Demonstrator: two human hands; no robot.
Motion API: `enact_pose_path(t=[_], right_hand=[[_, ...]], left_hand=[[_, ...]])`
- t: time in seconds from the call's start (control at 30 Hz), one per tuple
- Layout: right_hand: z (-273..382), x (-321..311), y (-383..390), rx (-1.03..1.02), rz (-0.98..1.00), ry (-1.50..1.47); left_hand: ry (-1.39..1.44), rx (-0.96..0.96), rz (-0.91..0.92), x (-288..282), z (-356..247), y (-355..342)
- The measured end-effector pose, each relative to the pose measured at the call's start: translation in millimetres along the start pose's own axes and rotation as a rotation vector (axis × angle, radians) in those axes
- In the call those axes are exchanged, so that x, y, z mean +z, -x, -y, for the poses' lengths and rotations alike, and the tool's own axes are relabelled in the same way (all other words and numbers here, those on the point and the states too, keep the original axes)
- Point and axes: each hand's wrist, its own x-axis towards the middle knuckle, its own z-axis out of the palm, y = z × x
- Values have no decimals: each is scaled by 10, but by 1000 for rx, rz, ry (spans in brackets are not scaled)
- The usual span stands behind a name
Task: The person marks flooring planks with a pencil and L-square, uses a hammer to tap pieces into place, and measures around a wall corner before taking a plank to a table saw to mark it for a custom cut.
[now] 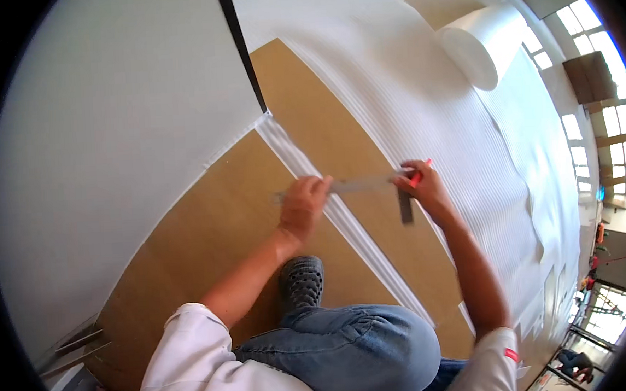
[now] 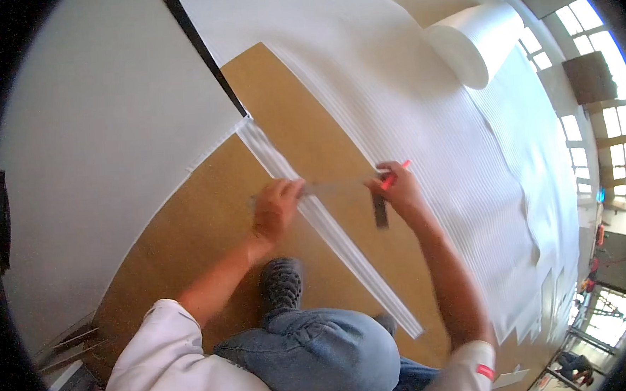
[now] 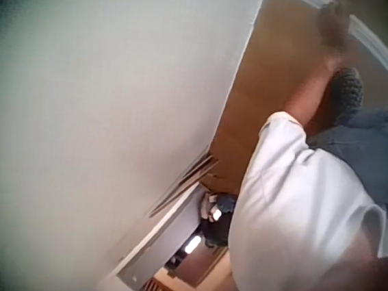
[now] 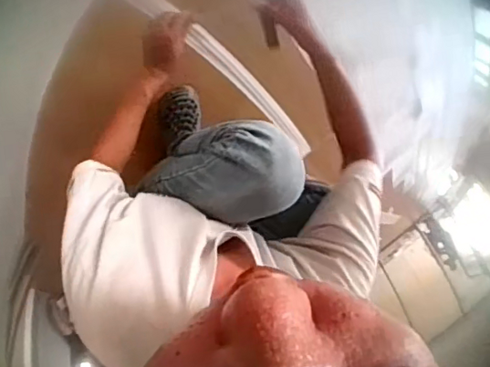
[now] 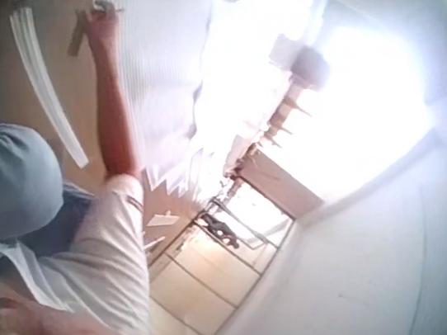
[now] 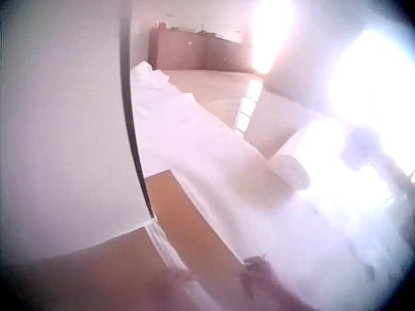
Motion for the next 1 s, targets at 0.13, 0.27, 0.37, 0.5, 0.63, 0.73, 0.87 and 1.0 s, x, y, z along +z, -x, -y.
enact_pose_path(t=[0.13, 0.27, 0.37, 0.5, 0.63, 0.73, 0.87, 1.0], right_hand=[[81, 940, -622, -128, -229, 206], [140, 1546, -1187, -142, -387, 249], [84, 1701, -1598, -178, -463, 285], [20, 1843, -2159, -316, -564, 276], [8, 1834, -2401, -396, -680, 244], [107, 1931, -2411, -399, -668, 317], [74, 1901, -2436, -445, -600, 269], [63, 1912, -2463, -507, -588, 339]], left_hand=[[-99, -204, 17, 5, 633, -255], [-179, -243, -82, 245, 1239, -425], [-136, -173, -164, 359, 1499, -621], [-326, -161, -170, 466, 1781, -692], [-386, -85, -141, 582, 1670, -705], [-354, -68, -75, 512, 1688, -652], [-391, -102, -3, 510, 1642, -716], [-378, -127, 29, 502, 1589, -775]])
